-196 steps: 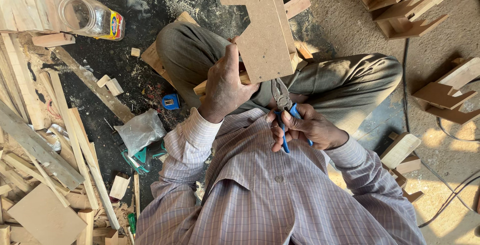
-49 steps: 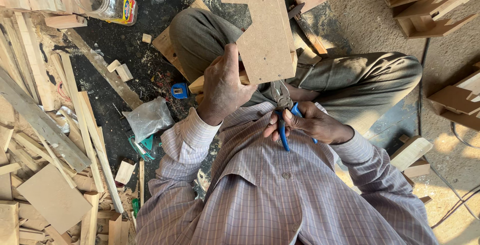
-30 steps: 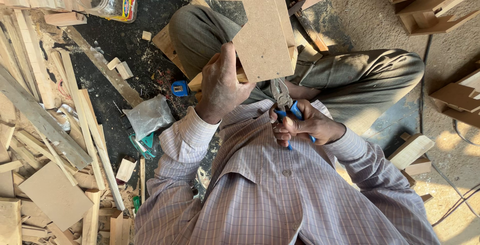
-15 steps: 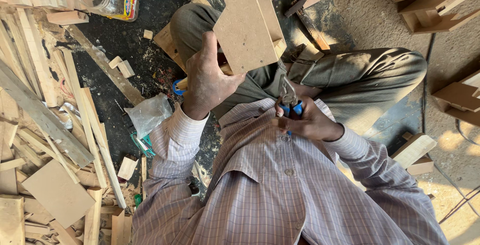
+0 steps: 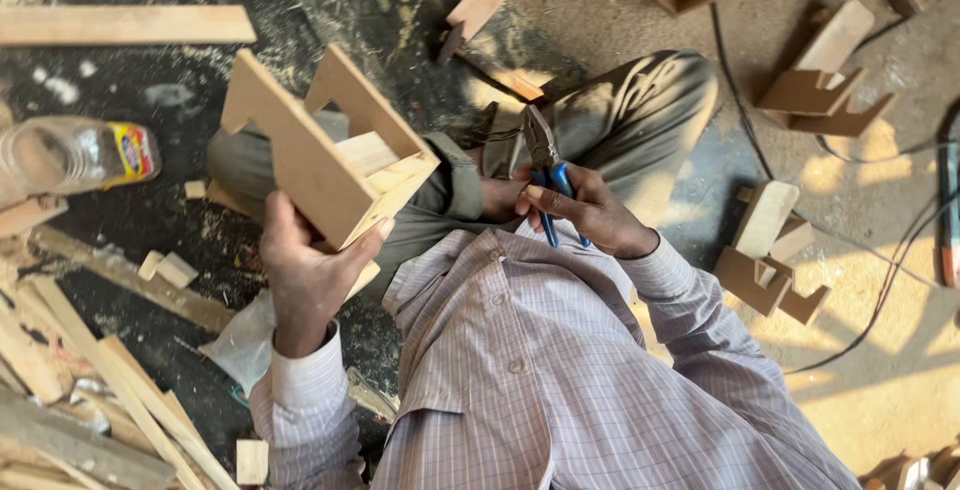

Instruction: The person sits on the workshop floor assembling small wooden box-shaped pieces. They hammer nails into the joints with a hammer, use pliers to pull or adjust nails, fit pieces together, and shape a joint with a small chisel.

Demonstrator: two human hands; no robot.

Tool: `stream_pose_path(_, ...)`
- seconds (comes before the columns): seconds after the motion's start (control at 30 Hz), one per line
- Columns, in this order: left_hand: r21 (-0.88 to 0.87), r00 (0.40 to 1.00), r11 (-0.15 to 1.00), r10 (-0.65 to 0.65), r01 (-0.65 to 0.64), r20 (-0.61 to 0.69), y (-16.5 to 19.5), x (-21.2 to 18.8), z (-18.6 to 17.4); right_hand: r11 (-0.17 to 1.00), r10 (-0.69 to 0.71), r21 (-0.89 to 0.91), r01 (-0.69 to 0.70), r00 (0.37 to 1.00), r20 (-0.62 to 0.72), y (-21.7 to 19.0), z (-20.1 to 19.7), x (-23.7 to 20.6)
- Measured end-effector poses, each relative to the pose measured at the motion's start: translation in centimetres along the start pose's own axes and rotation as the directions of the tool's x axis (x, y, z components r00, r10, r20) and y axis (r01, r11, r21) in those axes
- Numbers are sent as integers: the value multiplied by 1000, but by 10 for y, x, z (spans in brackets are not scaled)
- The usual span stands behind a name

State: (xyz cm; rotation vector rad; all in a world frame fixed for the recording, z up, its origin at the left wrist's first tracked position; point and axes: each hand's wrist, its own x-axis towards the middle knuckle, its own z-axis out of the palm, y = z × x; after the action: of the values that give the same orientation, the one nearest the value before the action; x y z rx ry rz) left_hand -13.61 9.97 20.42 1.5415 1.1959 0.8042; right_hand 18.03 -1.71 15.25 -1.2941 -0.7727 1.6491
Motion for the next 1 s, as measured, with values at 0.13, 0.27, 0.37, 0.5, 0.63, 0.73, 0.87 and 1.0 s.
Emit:
stream_pose_path(0.13,-205,995,975,-77,90,71,8,-8,8,938,-230,-337,79,871,-435,25,-38,-37)
stream_pose_path(0.27,-210,978,962,-145,175,150,12,-13,22,819,-469,-569,-74,484,-739,76,-89,-76)
stream_pose_path(0.37,-215,967,958,-144,189,208,12,-18,33,821,-499,-556,-131,308,-810,130,-135,-96)
stream_pose_path(0.5,-177,944,953,-193,245,269,5,-23,44,813,-457,-495,-307,190,-869,206,-168,-99)
stream_pose_path(0.63,-110,920,955,-228,275,320,-11,-28,50,710,-454,-478,-517,184,-872,248,-171,-91)
stream_pose_path(0.73,-55,898,955,-254,293,360,-26,-32,53,692,-403,-458,-558,228,-886,253,-167,-93)
stream_pose_path(0.87,67,871,953,-297,295,391,-43,-32,64,586,-419,-470,-660,250,-873,249,-163,-101)
stream_pose_path(1.0,220,819,927,-373,304,436,-49,-29,78,668,-458,-488,-562,206,-865,242,-165,-104)
